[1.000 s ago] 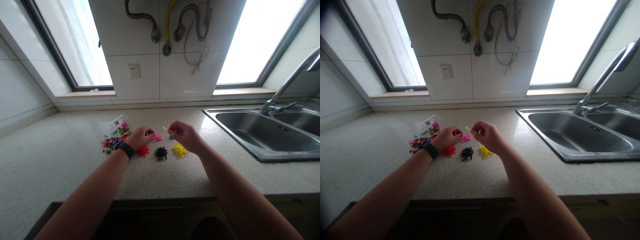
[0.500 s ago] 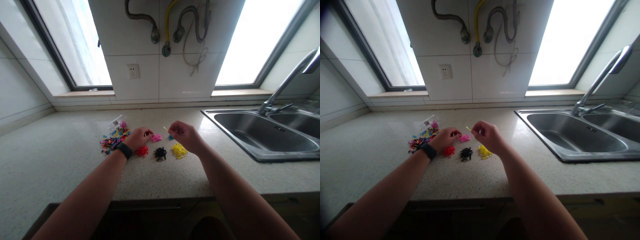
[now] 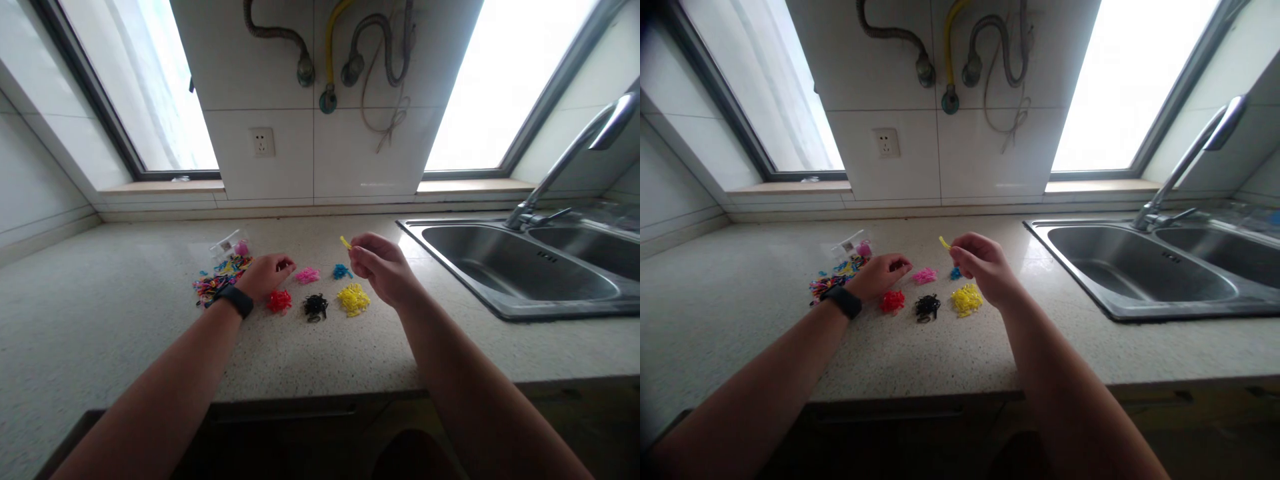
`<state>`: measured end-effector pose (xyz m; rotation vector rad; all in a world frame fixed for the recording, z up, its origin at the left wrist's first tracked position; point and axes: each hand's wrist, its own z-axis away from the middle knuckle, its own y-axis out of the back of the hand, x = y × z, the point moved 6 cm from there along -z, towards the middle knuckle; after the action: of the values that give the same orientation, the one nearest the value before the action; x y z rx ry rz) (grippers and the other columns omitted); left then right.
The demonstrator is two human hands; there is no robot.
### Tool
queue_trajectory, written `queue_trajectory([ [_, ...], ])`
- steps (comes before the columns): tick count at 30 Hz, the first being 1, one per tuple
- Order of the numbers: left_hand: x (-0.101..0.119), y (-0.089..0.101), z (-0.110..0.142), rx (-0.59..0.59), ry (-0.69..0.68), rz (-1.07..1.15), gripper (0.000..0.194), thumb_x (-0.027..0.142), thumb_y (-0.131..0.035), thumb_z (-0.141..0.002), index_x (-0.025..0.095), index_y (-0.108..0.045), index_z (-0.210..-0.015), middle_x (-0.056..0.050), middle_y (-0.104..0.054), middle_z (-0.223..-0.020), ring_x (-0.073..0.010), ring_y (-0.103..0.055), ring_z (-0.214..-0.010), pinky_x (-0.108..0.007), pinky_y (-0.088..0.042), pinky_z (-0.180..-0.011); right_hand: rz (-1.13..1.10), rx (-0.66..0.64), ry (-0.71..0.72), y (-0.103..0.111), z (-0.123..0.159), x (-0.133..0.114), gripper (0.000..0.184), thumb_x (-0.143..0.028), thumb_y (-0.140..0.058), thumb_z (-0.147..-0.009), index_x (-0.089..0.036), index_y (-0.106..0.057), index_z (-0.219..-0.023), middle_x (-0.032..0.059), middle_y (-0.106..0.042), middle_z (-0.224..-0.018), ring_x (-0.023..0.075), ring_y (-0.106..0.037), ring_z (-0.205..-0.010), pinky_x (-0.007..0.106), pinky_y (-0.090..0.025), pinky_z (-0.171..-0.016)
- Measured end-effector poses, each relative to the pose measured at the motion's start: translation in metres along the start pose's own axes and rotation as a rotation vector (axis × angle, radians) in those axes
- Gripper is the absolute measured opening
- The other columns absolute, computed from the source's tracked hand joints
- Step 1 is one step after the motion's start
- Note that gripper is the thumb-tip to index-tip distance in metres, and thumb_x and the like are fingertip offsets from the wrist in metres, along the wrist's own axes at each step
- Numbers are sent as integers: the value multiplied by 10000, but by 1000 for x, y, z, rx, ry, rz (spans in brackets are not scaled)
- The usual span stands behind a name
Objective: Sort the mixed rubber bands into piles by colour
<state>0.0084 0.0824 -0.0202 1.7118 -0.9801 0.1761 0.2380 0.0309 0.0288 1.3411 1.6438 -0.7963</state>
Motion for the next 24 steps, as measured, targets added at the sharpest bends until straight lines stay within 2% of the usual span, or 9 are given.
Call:
queue_trajectory([
  [8, -4, -1, 0, -21, -5, -42, 271, 390, -564, -889, 188, -737, -942, -56, -719, -794, -189, -620, -692, -289, -416, -641, -87, -175, -64, -10, 5, -3, 209, -403, -716, -815, -222, -612, -821, -36, -487, -644, 90, -389, -534, 262, -297, -473],
  [18, -4, -1, 1, -17, -6, -23, 264, 380, -569, -886, 189, -737, -953, -68, -731, -830, -201, -645, -733, -300, -442, -675, -52, -214, -60, -8, 6, -3, 205, -396, -719, -819, -216, -620, -817, -40, -489, -630, 93, -391, -539, 262, -309, -487],
  [21, -4, -1, 1, -19, -5, -51, 271, 380, -553, -892, 185, -732, -952, -63, -731, -831, -196, -644, -732, -301, -444, -676, 17, -207, -51, -5, 5, -3, 198, -390, -704, -826, -208, -626, -826, -33, -510, -642, 95, -404, -553, 259, -326, -498],
  [24, -4, 0, 1, -35, -5, -75, 285, 380, -536, -901, 177, -727, -961, -57, -731, -834, -186, -641, -729, -295, -448, -676, 220, -231, -54, 1, 3, 4, 181, -365, -685, -829, -192, -633, -828, -15, -543, -675, 106, -449, -599, 262, -365, -540],
])
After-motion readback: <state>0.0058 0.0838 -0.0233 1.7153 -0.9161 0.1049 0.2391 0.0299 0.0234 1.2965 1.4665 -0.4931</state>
